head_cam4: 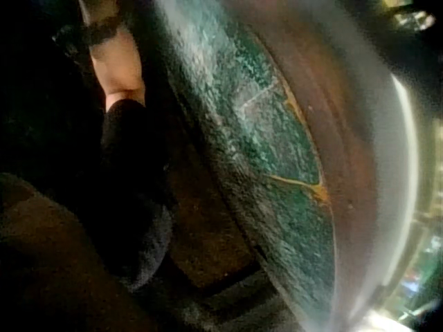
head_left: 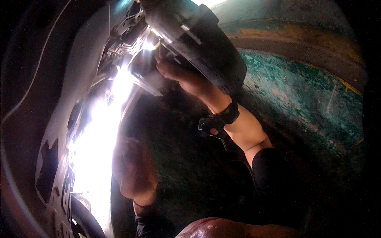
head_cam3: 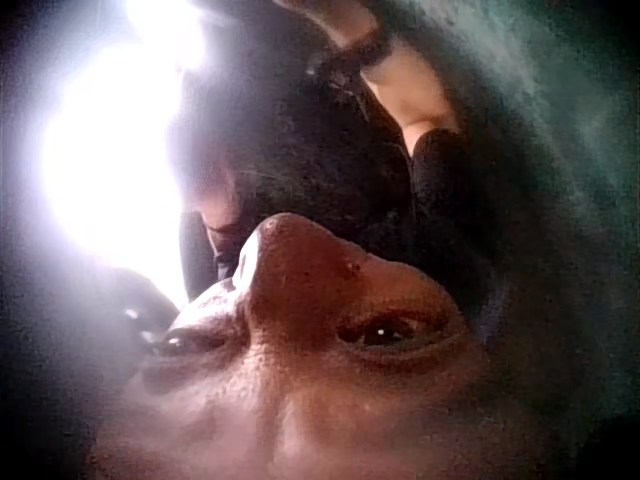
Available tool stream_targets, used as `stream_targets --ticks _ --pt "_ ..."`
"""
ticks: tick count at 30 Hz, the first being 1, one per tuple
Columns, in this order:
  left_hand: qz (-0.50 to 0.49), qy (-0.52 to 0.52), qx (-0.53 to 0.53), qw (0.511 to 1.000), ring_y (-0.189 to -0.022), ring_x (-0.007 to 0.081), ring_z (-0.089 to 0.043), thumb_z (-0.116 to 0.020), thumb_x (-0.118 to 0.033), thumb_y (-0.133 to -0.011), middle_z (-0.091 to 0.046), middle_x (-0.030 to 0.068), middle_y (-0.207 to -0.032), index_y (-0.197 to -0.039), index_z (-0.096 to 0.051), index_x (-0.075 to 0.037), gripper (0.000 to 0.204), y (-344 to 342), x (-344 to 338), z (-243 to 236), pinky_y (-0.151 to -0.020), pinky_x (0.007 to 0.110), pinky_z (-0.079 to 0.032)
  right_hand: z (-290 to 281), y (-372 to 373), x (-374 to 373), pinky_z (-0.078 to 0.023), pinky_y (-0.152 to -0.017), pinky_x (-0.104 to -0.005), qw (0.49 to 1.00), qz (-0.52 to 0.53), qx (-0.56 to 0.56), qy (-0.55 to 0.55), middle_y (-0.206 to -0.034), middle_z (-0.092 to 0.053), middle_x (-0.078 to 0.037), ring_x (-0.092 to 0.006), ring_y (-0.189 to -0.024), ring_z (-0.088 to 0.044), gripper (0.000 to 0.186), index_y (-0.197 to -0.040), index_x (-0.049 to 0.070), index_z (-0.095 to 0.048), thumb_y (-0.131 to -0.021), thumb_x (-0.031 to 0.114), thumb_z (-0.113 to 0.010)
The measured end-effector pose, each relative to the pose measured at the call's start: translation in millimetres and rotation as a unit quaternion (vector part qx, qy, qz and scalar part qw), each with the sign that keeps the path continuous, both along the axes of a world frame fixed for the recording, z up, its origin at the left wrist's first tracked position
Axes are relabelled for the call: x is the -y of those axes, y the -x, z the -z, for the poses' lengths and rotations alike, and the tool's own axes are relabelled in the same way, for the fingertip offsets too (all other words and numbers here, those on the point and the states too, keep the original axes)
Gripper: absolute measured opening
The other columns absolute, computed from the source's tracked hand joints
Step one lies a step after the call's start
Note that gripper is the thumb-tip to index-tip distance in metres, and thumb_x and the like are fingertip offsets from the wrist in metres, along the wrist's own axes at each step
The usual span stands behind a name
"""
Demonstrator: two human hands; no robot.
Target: The person pushes plastic clips into the underbody panel of a vehicle while working in a service pit, then uses a power impact wrench to tighten a bolt on the same panel. The person then walks up the stairs from the pit, retrieves a large blue bottle of fluid from a shelf, and pours it into the washer fluid reservoir under the hood.
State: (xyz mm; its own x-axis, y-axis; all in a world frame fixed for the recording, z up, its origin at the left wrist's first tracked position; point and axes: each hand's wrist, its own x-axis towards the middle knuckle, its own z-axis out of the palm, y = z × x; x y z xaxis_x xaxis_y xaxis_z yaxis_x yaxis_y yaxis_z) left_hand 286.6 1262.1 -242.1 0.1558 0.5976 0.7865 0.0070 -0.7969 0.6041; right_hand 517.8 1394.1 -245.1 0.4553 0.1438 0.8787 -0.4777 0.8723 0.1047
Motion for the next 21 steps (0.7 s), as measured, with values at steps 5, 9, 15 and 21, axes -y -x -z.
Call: stream_targets --ticks 5,9,15,21 --pt "-0.057 0.018 0.038 0.997 -0.064 0.0138 -0.043 -0.057 -0.025 -0.082 -0.046 0.0074 -0.08 -0.095 -0.055 0.002 0.03 26.2 19.5 16.3 -0.053 0.025 -0.031 -6.0 5.7 -4.6 -0.051 -0.071 -0.0257 0.997 -0.057 -0.033 -0.036 -0.093 -0.065 -0.002 -0.012 -0.08 -0.062 0.032 -0.112 0.009 -0.062 -0.082 0.007 -0.075" --pt "-0.065 0.037 0.035 0.997 -0.062 0.0124 -0.044 -0.059 -0.024 -0.082 -0.047 0.0074 -0.079 -0.09 -0.054 0.001 0.027 33.1 21.7 24.0 -0.052 0.023 -0.031 -7.0 11.2 -11.3 -0.051 -0.07 -0.0258 0.995 -0.067 -0.046 -0.048 -0.091 -0.065 -0.002 -0.0116 -0.079 -0.062 0.035 -0.113 0.009 -0.061 -0.081 0.004 -0.075" --pt "-0.096 0.051 0.041 0.993 -0.061 0.0119 -0.044 -0.06 -0.022 -0.083 -0.048 0.0071 -0.079 -0.093 -0.056 0.001 0.025 41.4 31.5 30.0 -0.052 0.024 -0.031 -14.4 13.9 3.7 -0.053 -0.079 -0.0328 0.995 -0.042 -0.077 -0.045 -0.095 -0.068 -0.005 -0.0176 -0.088 -0.066 0.038 -0.115 0.007 -0.062 -0.08 0.01 -0.077" --pt "-0.093 0.059 0.034 0.993 -0.061 0.0111 -0.043 -0.059 -0.022 -0.083 -0.048 0.0067 -0.077 -0.093 -0.056 0.001 0.025 29.8 36.8 29.7 -0.052 0.023 -0.031 0.9 -1.4 -20.0 -0.054 -0.088 -0.0355 0.996 0.09 0.023 0.016 -0.105 -0.07 -0.008 -0.0211 -0.097 -0.068 0.038 -0.117 0.007 -0.064 -0.082 0.014 -0.077"
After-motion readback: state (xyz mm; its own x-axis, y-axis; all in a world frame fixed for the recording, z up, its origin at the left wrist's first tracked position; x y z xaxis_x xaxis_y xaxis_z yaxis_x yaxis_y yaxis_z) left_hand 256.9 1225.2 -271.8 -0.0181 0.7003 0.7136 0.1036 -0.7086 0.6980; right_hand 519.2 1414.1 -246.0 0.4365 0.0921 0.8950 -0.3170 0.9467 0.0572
